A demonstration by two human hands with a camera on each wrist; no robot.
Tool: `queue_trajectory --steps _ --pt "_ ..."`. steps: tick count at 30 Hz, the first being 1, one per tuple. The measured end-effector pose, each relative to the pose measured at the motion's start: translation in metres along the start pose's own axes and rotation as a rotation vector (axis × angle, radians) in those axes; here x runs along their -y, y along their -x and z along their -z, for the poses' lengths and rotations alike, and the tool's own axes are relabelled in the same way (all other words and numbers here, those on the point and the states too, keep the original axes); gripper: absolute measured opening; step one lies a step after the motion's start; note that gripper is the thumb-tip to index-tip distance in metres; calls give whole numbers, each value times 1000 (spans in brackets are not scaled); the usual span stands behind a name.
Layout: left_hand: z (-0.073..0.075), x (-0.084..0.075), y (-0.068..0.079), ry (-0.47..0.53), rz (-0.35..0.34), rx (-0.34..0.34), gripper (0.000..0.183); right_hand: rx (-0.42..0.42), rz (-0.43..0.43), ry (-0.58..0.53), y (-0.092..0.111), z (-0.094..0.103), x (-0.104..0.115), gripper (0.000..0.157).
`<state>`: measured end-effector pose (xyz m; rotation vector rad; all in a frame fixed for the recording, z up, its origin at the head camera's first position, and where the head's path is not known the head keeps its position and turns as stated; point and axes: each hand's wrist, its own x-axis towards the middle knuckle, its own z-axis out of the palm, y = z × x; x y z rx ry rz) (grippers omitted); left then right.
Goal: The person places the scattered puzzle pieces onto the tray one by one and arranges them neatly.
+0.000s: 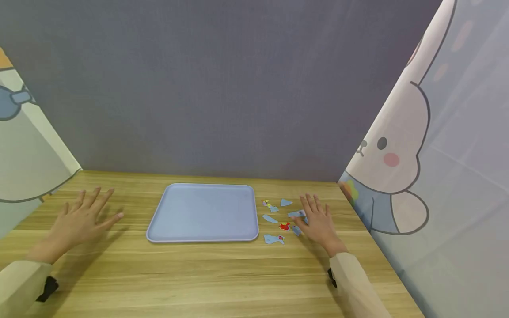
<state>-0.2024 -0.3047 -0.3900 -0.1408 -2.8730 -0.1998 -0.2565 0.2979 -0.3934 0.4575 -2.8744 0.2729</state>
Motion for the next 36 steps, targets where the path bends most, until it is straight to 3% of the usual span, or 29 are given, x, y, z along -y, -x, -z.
queue_trajectory --steps 15,25,36 --pt "-3 -11 -6 39 -60 -31 83 -74 99 9 -7 -1 15 68" --pt "-9 -25 -9 16 -144 -112 78 -86 159 46 -12 -10 23 59" --pt "-11 -41 -9 27 -186 -82 69 -75 203 41 -15 -16 37 54"
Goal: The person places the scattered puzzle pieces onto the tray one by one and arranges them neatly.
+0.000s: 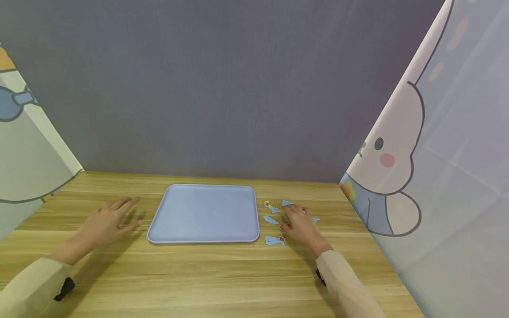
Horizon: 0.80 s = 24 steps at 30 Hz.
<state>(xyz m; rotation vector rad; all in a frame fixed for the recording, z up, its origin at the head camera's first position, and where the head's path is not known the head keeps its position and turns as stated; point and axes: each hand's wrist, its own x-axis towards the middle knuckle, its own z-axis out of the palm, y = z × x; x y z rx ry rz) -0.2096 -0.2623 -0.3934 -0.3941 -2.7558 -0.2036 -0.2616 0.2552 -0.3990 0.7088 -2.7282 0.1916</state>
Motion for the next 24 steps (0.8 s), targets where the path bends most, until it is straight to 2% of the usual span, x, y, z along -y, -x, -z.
queue_trajectory --steps 12,24 --pt "-6 -13 -2 -2 -57 -10 65 25 53 -8 -7 -5 10 48" --pt "-12 -25 -6 19 -98 39 54 64 91 -9 -13 -9 15 43"
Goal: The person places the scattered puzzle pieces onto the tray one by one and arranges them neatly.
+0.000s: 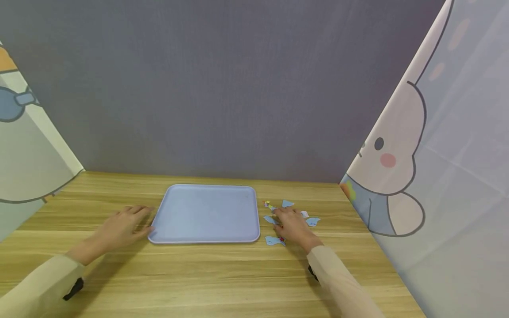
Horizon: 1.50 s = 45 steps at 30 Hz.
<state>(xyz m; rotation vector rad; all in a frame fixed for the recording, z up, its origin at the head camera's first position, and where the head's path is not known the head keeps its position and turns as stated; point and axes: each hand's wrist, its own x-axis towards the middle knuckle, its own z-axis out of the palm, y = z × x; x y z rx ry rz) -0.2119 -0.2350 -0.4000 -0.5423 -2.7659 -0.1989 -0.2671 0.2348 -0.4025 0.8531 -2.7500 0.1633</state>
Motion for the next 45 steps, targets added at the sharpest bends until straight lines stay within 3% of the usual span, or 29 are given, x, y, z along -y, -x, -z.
queue_trajectory --steps 11,25,45 --pt "-8 -4 -3 11 -30 17 51 40 19 -31 -3 -4 0 29" --pt "-13 -6 -5 48 -68 46 43 85 2 -21 -10 -9 -1 25" --pt "-16 -5 -8 31 -45 81 44 90 -102 -63 -16 -11 4 22"
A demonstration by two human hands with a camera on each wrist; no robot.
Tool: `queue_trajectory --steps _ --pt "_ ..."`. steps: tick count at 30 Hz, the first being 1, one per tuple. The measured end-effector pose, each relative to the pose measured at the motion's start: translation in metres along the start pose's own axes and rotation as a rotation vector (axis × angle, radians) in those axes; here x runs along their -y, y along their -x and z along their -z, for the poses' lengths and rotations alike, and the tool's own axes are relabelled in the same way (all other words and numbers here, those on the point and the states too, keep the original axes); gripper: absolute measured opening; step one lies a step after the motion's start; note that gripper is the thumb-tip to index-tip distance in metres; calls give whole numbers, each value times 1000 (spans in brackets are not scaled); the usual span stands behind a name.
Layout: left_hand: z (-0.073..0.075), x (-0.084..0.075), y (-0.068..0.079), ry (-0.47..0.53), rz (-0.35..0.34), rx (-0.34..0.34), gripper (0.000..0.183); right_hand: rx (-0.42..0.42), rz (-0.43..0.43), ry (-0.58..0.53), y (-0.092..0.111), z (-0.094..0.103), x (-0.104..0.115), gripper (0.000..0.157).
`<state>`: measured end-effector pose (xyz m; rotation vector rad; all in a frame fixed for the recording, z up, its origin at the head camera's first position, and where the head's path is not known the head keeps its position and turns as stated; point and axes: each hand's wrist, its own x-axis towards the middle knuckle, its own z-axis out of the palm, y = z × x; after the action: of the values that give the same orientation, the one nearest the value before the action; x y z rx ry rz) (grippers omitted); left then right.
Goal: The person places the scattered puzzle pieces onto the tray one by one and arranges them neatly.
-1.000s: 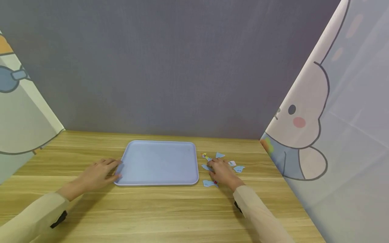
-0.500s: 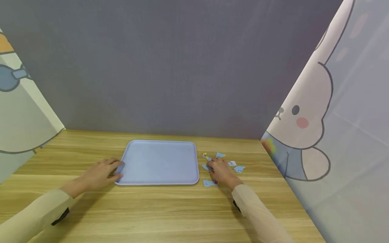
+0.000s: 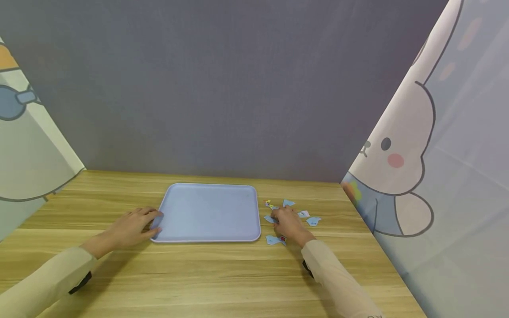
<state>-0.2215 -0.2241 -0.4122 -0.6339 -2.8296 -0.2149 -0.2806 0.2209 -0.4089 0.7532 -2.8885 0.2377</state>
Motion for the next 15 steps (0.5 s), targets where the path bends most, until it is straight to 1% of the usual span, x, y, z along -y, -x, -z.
queue_trajectory --steps 9,15 --pt "0 0 0 -6 -5 8 45 -24 -20 -1 -2 -3 -2 19" --pt "3 -2 0 -6 -4 14 45 -40 -15 33 -2 -2 -4 17"
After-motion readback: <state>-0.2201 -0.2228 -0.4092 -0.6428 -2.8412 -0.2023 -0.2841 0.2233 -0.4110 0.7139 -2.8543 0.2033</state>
